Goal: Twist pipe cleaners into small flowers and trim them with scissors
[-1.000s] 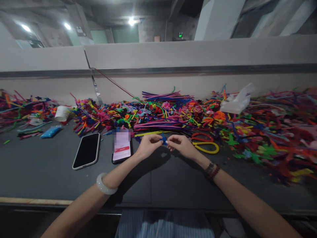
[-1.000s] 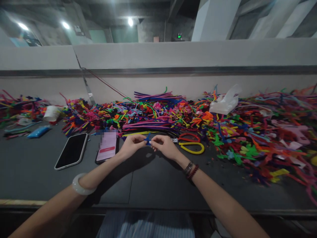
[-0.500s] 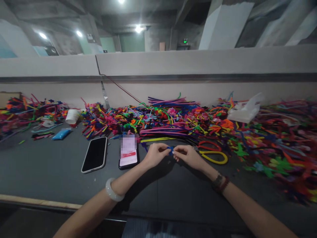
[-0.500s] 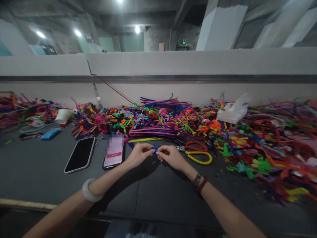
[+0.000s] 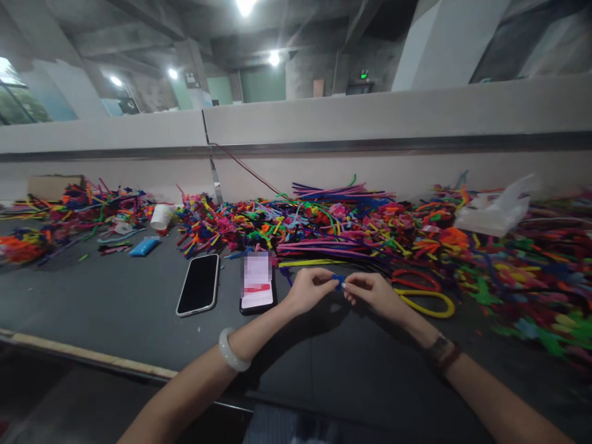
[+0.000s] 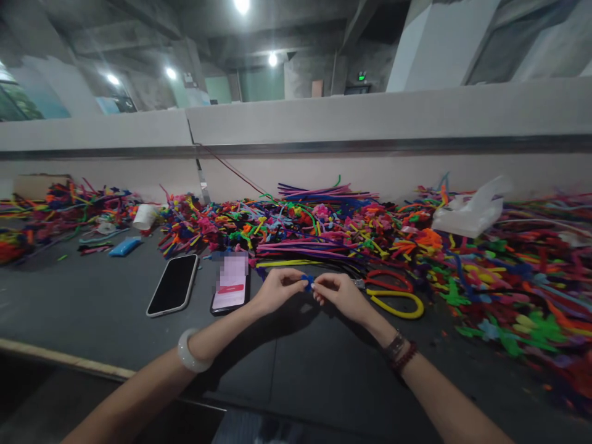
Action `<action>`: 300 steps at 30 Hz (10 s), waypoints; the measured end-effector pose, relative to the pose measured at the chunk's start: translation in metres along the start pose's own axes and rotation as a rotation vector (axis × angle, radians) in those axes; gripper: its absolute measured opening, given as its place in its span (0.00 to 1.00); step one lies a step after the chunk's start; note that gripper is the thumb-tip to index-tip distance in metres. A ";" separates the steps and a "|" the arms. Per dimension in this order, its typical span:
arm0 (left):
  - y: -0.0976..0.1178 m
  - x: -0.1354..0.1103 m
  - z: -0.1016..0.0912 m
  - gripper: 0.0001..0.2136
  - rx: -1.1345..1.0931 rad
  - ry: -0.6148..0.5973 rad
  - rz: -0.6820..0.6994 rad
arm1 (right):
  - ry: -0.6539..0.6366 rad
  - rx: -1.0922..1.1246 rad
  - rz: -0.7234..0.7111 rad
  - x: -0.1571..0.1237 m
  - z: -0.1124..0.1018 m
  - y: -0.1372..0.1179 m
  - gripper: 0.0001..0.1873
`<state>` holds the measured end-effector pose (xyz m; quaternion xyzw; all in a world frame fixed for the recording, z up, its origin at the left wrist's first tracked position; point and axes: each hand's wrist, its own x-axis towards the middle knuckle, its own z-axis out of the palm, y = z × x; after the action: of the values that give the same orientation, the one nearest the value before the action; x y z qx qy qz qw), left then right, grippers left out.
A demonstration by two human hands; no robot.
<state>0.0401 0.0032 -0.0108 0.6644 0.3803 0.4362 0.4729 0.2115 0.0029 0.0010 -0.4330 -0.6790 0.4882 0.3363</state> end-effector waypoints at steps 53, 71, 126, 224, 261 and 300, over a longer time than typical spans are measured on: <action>0.003 0.003 -0.001 0.11 -0.271 0.160 -0.134 | 0.145 0.137 -0.114 -0.001 0.014 -0.003 0.10; 0.004 0.000 -0.004 0.10 -0.017 -0.041 -0.015 | -0.046 -0.051 -0.157 -0.004 0.002 -0.001 0.07; 0.010 -0.001 -0.013 0.14 -0.680 -0.406 -0.453 | 0.118 -0.590 -0.442 -0.003 0.000 0.008 0.13; 0.009 0.001 -0.008 0.15 0.024 -0.111 -0.085 | 0.312 0.208 -0.091 -0.003 0.009 -0.012 0.10; -0.002 0.005 -0.006 0.15 -0.288 -0.093 -0.121 | 0.101 -0.064 -0.170 -0.006 0.014 -0.007 0.10; 0.005 0.003 -0.012 0.11 -0.119 -0.219 -0.063 | -0.076 0.017 -0.103 -0.005 0.001 -0.004 0.09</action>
<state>0.0304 0.0080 -0.0037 0.6666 0.3206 0.3679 0.5634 0.2111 -0.0026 0.0046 -0.3757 -0.7085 0.4919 0.3389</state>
